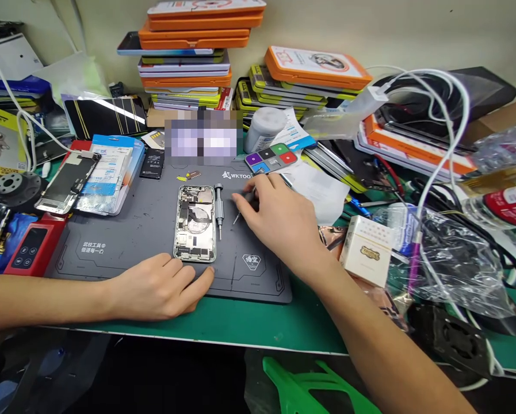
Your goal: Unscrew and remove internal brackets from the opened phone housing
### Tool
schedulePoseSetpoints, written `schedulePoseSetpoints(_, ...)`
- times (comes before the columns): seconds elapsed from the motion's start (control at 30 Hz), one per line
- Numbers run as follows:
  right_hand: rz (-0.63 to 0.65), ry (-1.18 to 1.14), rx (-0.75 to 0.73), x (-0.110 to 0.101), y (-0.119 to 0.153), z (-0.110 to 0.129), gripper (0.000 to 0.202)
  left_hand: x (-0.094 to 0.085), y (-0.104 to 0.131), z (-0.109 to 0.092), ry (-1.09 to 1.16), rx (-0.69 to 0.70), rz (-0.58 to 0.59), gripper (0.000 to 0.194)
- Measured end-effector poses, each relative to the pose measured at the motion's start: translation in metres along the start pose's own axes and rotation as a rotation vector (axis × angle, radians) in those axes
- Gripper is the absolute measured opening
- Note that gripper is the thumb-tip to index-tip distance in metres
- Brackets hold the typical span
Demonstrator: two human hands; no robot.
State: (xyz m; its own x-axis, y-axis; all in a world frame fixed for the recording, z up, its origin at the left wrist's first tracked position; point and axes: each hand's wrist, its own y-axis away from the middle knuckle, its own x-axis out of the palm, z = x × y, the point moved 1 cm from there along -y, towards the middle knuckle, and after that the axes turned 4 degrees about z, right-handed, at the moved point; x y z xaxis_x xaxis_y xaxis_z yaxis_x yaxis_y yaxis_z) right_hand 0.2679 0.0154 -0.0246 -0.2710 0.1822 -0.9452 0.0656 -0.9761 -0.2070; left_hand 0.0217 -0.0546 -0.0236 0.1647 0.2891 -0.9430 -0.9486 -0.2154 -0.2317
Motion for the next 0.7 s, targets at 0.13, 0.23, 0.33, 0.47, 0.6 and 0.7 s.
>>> schedulePoseSetpoints(0.13,0.029,-0.049,-0.001,-0.001,0.002,0.000,0.021,0.001,0.000,0.000,0.004,0.000,-0.002,0.035)
schedulePoseSetpoints(0.23,0.070,0.010,0.007,0.000,0.004,0.005,0.021,0.002,0.000,0.001,-0.002,0.003,-0.007,0.034)
schedulePoseSetpoints(0.33,0.090,0.079,0.011,0.001,0.006,0.013,0.025,0.003,0.000,0.001,-0.005,0.005,0.001,0.034)
schedulePoseSetpoints(0.47,0.085,0.094,0.017,0.000,0.009,0.020,0.043,0.001,0.000,0.001,-0.006,0.006,0.012,0.034)
schedulePoseSetpoints(0.6,0.103,0.100,0.013,-0.002,0.010,0.020,0.046,0.001,-0.001,0.001,-0.008,0.008,0.009,0.034)
schedulePoseSetpoints(0.7,0.140,0.084,0.026,-0.005,0.009,0.016,0.029,0.001,-0.001,0.001,-0.006,0.010,0.001,0.035)
